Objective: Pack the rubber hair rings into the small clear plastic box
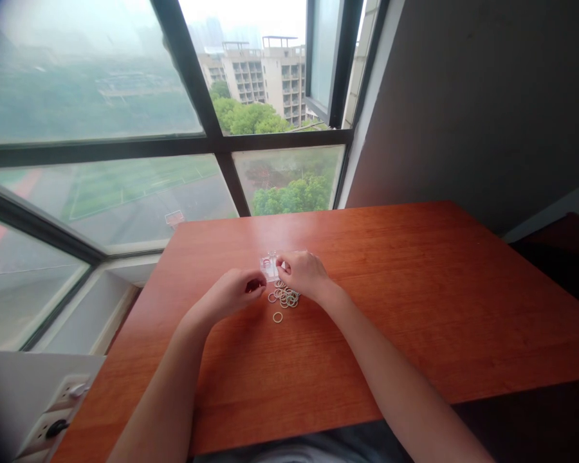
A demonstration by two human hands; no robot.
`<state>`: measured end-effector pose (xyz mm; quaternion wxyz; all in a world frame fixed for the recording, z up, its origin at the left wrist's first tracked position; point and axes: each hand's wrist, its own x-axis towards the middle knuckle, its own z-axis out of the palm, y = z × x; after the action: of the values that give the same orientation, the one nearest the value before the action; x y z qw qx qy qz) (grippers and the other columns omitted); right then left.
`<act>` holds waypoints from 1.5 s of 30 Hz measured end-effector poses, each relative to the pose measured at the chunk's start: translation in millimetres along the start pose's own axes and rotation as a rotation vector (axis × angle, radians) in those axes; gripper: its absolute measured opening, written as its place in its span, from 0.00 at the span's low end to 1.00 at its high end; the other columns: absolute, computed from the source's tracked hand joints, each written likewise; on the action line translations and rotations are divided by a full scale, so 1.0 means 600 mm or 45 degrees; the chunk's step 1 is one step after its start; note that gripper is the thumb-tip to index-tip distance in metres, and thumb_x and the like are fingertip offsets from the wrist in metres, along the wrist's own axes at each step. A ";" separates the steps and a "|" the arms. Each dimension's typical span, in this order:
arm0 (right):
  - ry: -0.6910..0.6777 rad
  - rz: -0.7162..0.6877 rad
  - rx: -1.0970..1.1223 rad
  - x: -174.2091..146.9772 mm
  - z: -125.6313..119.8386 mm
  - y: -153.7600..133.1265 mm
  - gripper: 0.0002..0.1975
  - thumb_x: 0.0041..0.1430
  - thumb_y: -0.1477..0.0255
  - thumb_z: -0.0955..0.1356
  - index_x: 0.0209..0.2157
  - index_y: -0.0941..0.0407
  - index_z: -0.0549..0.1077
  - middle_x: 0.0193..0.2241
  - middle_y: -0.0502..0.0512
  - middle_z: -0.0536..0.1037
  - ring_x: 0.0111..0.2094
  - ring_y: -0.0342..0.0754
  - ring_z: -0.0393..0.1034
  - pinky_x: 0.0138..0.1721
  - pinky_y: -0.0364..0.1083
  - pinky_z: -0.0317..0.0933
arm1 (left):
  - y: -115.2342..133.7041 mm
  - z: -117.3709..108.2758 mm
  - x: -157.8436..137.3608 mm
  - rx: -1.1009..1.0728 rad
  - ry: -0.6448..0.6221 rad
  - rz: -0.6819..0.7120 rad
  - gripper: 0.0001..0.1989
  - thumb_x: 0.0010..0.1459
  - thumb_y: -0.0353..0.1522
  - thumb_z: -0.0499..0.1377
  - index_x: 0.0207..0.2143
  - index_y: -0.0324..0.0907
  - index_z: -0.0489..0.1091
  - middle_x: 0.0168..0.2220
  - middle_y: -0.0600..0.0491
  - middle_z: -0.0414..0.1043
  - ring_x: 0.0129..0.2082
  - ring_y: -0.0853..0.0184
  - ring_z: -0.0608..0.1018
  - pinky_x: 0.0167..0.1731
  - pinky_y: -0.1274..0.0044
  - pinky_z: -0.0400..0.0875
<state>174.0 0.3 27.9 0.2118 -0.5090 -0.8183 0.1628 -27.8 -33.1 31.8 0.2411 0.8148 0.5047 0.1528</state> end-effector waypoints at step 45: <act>-0.323 -0.190 0.089 -0.048 0.027 -0.023 0.07 0.56 0.73 0.67 0.32 0.54 0.78 0.27 0.52 0.79 0.29 0.44 0.71 0.30 0.41 0.56 | -0.013 -0.002 0.015 0.229 0.454 -0.283 0.09 0.58 0.34 0.53 0.35 0.44 0.72 0.33 0.53 0.76 0.30 0.68 0.73 0.29 0.78 0.60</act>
<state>166.5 -32.7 15.5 0.1360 -0.4145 -0.8678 0.2380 -30.4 -22.1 28.2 0.0898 0.7324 0.6376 0.2212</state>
